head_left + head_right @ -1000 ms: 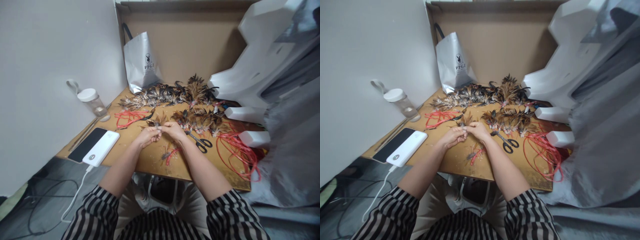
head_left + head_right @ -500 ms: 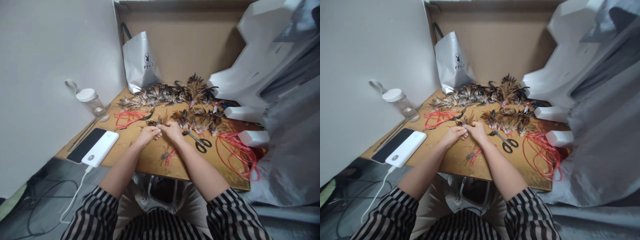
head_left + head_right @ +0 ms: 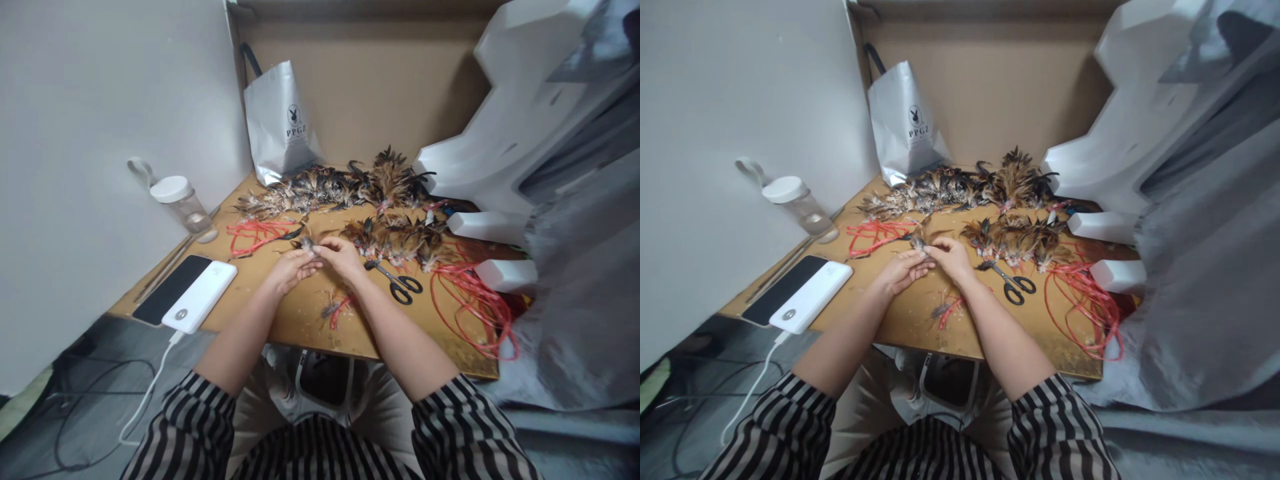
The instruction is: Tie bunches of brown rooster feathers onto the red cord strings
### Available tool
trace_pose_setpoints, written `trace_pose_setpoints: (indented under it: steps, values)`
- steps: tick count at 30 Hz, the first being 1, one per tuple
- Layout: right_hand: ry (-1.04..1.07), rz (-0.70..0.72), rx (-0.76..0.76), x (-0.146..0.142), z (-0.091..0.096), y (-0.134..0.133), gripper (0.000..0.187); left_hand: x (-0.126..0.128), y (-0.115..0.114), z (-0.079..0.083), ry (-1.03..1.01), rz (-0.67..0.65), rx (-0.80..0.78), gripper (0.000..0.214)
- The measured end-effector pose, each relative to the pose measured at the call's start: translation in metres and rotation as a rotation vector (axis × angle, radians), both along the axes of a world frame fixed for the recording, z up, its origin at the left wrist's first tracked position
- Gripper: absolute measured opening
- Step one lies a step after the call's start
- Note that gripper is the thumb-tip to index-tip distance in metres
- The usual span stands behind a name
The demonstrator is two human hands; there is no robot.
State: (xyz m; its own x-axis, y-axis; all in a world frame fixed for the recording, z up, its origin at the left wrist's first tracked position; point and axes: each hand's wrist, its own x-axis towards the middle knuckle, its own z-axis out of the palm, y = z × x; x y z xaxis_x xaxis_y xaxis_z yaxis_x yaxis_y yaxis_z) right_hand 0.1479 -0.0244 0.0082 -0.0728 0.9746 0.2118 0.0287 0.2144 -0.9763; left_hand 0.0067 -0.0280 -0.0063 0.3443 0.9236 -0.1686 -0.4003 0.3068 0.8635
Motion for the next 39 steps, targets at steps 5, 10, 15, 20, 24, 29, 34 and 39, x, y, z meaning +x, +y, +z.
trace_pose_setpoints:
  steps: [5,10,15,20,24,29,34,39]
  values:
    - [-0.302,-0.041,0.261,0.005,0.000,-0.003,0.025,-0.005,0.004,0.002,-0.131,0.060,-0.121,0.013]
    - [-0.701,-0.075,0.530,0.003,0.007,-0.013,0.022,-0.007,0.004,0.000,-0.161,0.046,-0.175,0.013]
    - [-0.947,-0.128,0.614,-0.003,0.009,-0.017,0.024,-0.004,0.003,-0.002,-0.175,0.062,-0.195,0.012]
    - [-0.988,-0.145,0.616,-0.004,0.008,-0.016,0.022,-0.002,0.003,-0.001,-0.149,0.081,-0.173,0.010]
    - [-0.937,-0.119,0.594,-0.001,0.007,-0.014,0.022,-0.002,0.002,0.000,-0.130,0.082,-0.135,0.009]
    - [-0.868,-0.104,0.541,-0.002,0.008,-0.014,0.022,-0.001,0.001,0.002,-0.095,0.081,-0.104,0.008]
    - [-0.610,-0.133,0.425,0.010,0.006,-0.005,0.024,-0.005,0.004,0.004,-0.058,0.134,-0.033,0.012]
    - [-0.409,-0.273,0.185,0.032,-0.005,0.015,0.026,-0.011,0.009,0.004,-0.077,0.215,-0.014,0.013]
